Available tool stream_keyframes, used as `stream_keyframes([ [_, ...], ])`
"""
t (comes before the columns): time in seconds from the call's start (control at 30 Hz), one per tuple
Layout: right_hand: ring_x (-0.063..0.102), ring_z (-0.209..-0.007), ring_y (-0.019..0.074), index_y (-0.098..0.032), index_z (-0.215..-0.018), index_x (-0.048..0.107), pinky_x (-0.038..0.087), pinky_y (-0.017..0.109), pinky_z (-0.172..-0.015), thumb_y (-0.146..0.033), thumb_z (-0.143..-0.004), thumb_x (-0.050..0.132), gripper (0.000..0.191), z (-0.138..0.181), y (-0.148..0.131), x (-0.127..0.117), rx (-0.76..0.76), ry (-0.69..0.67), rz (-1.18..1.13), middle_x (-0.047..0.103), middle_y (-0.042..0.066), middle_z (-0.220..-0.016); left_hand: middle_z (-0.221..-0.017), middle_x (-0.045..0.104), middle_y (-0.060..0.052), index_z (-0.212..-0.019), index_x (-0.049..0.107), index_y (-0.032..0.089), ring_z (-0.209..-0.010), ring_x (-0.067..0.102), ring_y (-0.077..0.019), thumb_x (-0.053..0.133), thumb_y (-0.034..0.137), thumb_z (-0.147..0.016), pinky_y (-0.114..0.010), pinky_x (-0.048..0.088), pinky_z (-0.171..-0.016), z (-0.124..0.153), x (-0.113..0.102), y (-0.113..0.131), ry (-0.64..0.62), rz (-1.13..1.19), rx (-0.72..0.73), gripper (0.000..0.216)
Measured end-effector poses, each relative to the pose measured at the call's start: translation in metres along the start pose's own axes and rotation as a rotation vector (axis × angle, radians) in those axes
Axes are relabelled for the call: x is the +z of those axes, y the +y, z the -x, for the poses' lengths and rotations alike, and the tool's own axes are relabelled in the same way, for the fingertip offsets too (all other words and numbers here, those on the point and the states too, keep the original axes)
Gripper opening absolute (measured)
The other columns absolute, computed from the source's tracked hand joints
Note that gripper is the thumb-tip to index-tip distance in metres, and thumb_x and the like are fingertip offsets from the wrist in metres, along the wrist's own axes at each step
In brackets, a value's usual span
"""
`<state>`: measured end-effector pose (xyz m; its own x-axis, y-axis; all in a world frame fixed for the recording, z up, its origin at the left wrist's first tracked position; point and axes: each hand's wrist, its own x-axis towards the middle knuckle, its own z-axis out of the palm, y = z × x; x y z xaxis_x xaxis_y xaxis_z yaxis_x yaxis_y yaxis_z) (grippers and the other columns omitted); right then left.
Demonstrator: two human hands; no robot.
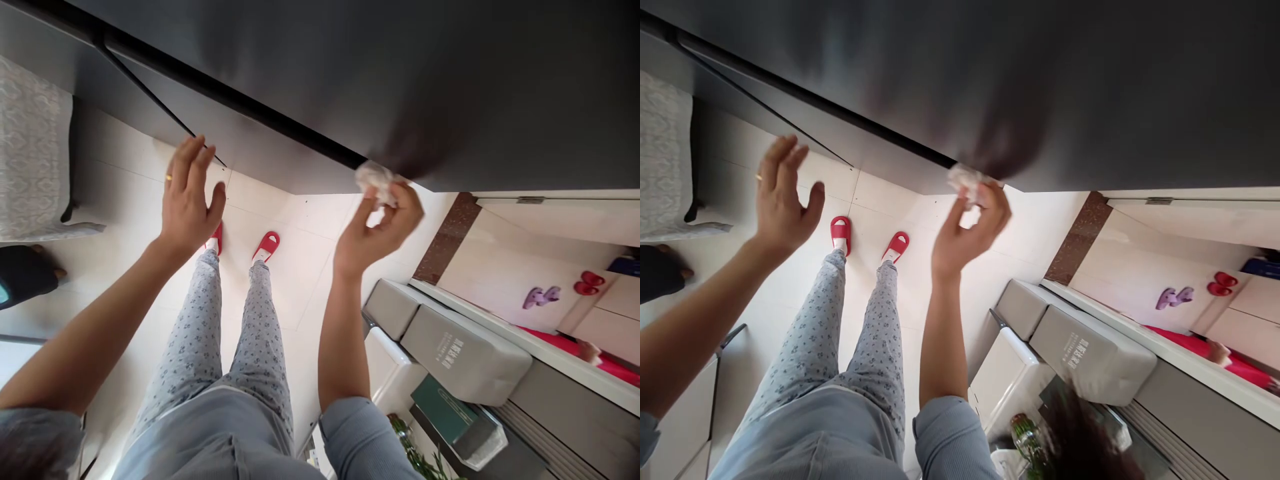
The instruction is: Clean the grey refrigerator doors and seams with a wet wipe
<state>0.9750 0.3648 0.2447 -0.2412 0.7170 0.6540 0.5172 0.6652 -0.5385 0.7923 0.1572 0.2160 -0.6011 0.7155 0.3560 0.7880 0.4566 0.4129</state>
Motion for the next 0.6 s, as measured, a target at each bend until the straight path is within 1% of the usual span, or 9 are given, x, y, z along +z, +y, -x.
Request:
stream_keyframes([
  [0.07,0.061,-0.116,0.0176,-0.016,-0.120,0.059,0.061,0.037,-0.092,-0.046,-0.109,0.034,0.040,-0.007,0.022,0.001,0.014,0.085,0.142,0.053,0.015,-0.124,-0.159,0.044,-0.014,-0.150,0.047,0.015,-0.157,0.031,-0.0266,0.042,0.035,-0.105,-0.050,0.036,-0.129,0.040,0.011,-0.008,-0.081,0.013,-0.069,0.049],
  [0.13,0.058,-0.121,0.0198,-0.016,-0.123,0.061,0.059,0.043,-0.099,-0.049,-0.109,0.027,0.049,-0.008,0.033,0.008,-0.011,0.092,0.239,0.049,0.017,-0.127,-0.158,0.045,-0.016,-0.148,0.049,0.012,-0.155,0.033,-0.0302,0.040,0.034,-0.105,-0.053,0.041,-0.125,0.084,0.025,-0.014,-0.218,0.003,-0.135,0.049],
  [0.23,0.045,-0.137,0.0276,-0.015,-0.130,0.063,0.048,0.053,-0.112,-0.058,-0.106,0.032,0.058,-0.001,0.031,0.020,-0.039,-0.001,0.324,0.042,0.020,-0.136,-0.156,0.048,-0.019,-0.141,0.057,0.009,-0.153,0.036,-0.0333,0.038,0.033,-0.104,-0.056,0.044,-0.122,0.148,0.043,-0.018,-0.418,-0.011,-0.184,0.048],
  [0.27,0.042,-0.139,0.0295,-0.016,-0.132,0.063,0.046,0.055,-0.113,-0.059,-0.105,0.033,0.059,0.001,0.027,0.023,-0.026,-0.026,0.330,0.039,0.020,-0.139,-0.156,0.048,-0.019,-0.139,0.060,0.008,-0.153,0.037,-0.0342,0.037,0.031,-0.103,-0.056,0.044,-0.121,0.168,0.047,-0.019,-0.470,-0.027,-0.203,0.048],
  [0.33,0.041,-0.139,0.0296,-0.017,-0.133,0.064,0.045,0.055,-0.112,-0.054,-0.107,0.026,0.059,0.003,0.019,0.028,0.017,-0.032,0.313,0.039,0.020,-0.142,-0.154,0.050,-0.018,-0.134,0.064,0.007,-0.152,0.037,-0.0358,0.037,0.028,-0.101,-0.056,0.045,-0.120,0.202,0.053,-0.019,-0.581,-0.047,-0.229,0.048],
  [0.4,0.048,-0.133,0.0265,-0.016,-0.130,0.063,0.048,0.051,-0.108,-0.047,-0.109,0.016,0.060,0.003,0.013,0.032,0.043,-0.014,0.275,0.046,0.020,-0.136,-0.152,0.052,-0.018,-0.133,0.066,0.007,-0.151,0.039,-0.0366,0.038,0.027,-0.099,-0.055,0.046,-0.119,0.229,0.055,-0.019,-0.677,-0.059,-0.269,0.048],
  [0.43,0.052,-0.128,0.0248,-0.016,-0.129,0.062,0.050,0.049,-0.107,-0.046,-0.109,0.015,0.060,0.003,0.011,0.034,0.047,-0.006,0.259,0.051,0.019,-0.131,-0.152,0.053,-0.018,-0.133,0.067,0.007,-0.151,0.039,-0.0367,0.038,0.027,-0.099,-0.054,0.047,-0.118,0.240,0.056,-0.019,-0.716,-0.064,-0.296,0.049],
  [0.5,0.059,-0.115,0.0219,-0.015,-0.126,0.058,0.054,0.045,-0.102,-0.050,-0.109,0.020,0.055,0.002,0.007,0.037,0.047,0.021,0.221,0.057,0.018,-0.121,-0.151,0.054,-0.018,-0.133,0.067,0.007,-0.150,0.040,-0.0365,0.038,0.027,-0.098,-0.054,0.048,-0.117,0.257,0.056,-0.020,-0.771,-0.070,-0.354,0.049],
  [0.6,0.063,-0.098,0.0188,-0.015,-0.123,0.054,0.058,0.041,-0.091,-0.057,-0.108,0.027,0.052,0.002,0.001,0.042,0.047,0.085,0.176,0.060,0.016,-0.113,-0.151,0.054,-0.017,-0.132,0.068,0.009,-0.150,0.040,-0.0362,0.040,0.026,-0.098,-0.053,0.046,-0.118,0.276,0.057,-0.024,-0.807,-0.059,-0.425,0.047],
])
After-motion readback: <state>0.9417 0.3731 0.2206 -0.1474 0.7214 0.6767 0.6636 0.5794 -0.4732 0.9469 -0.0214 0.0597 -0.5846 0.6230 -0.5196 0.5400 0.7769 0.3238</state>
